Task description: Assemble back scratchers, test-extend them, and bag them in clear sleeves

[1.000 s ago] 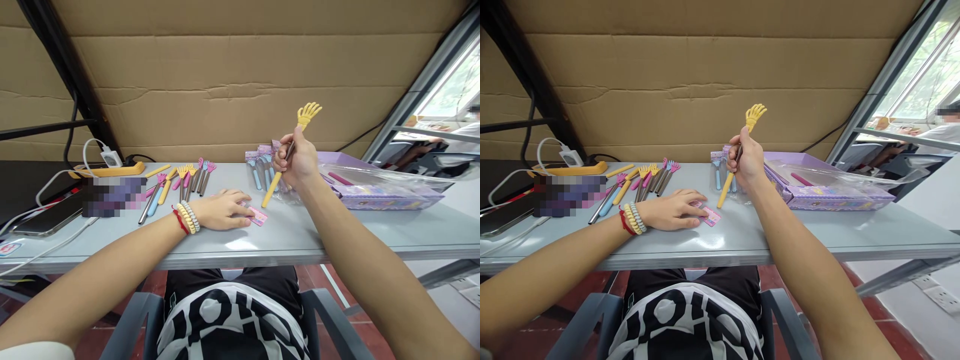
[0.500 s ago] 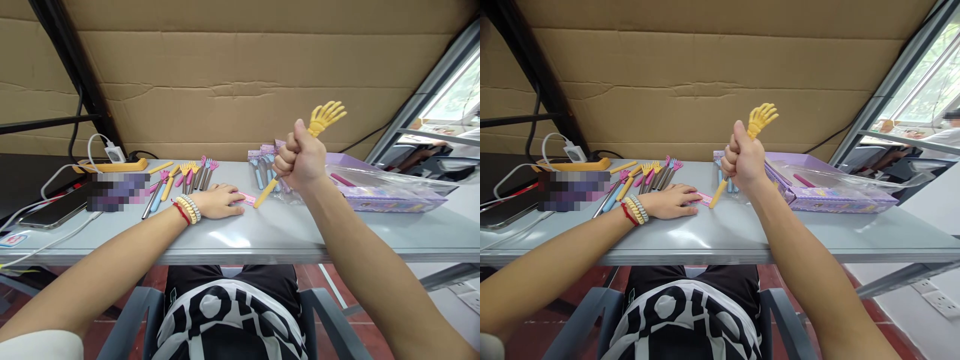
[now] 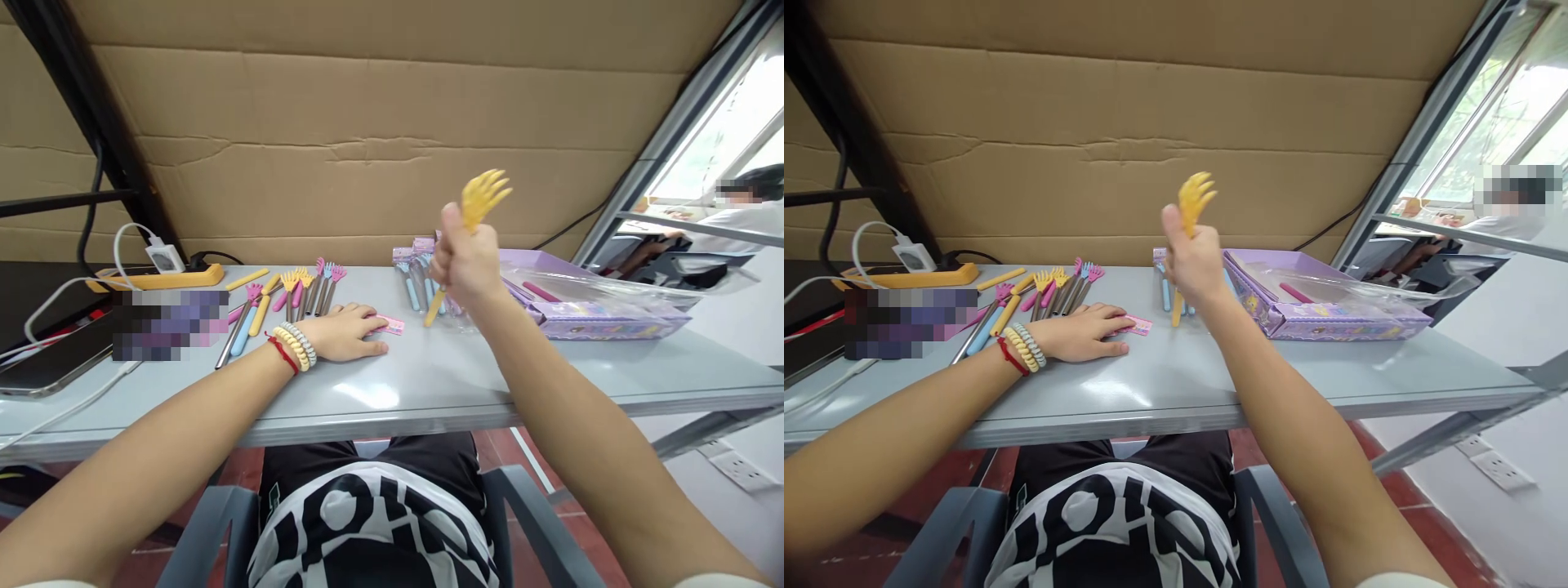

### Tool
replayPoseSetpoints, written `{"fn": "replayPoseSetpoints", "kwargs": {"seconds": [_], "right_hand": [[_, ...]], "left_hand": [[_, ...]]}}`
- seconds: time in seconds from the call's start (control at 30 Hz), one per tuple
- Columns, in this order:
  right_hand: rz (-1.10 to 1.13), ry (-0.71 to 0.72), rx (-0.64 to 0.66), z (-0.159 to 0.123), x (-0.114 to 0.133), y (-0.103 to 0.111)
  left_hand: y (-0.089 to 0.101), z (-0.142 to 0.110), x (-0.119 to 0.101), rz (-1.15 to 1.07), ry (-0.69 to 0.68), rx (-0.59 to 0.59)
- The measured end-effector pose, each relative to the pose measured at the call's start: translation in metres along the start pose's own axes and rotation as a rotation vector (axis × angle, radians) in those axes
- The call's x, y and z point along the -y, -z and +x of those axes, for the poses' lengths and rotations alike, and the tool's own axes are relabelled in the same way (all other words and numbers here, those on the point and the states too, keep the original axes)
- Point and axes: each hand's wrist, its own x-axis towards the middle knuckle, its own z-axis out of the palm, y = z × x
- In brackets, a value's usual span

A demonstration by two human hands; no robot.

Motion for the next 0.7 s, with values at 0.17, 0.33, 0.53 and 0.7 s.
{"fn": "replayPoseSetpoints", "kwargs": {"seconds": [0.17, 0.33, 0.53, 0.7], "right_hand": [[0.166, -0.103, -0.066, 0.003, 0.013, 0.01], [0.174, -0.159, 0.004, 0.008, 0.011, 0.001], [0.157, -0.202, 0.011, 0.019, 0.003, -0.002], [0.207, -0.186, 0.044, 0.02, -0.006, 0.003]], "left_hand": [[0.001, 0.001, -0.001, 0.004, 0.023, 0.0], [-0.002, 0.001, 0.001, 0.01, 0.02, -0.025], [-0.004, 0.0, 0.0, 0.018, 0.013, -0.047], [-0.001, -0.002, -0.004, -0.009, -0.013, -0.139]]}}
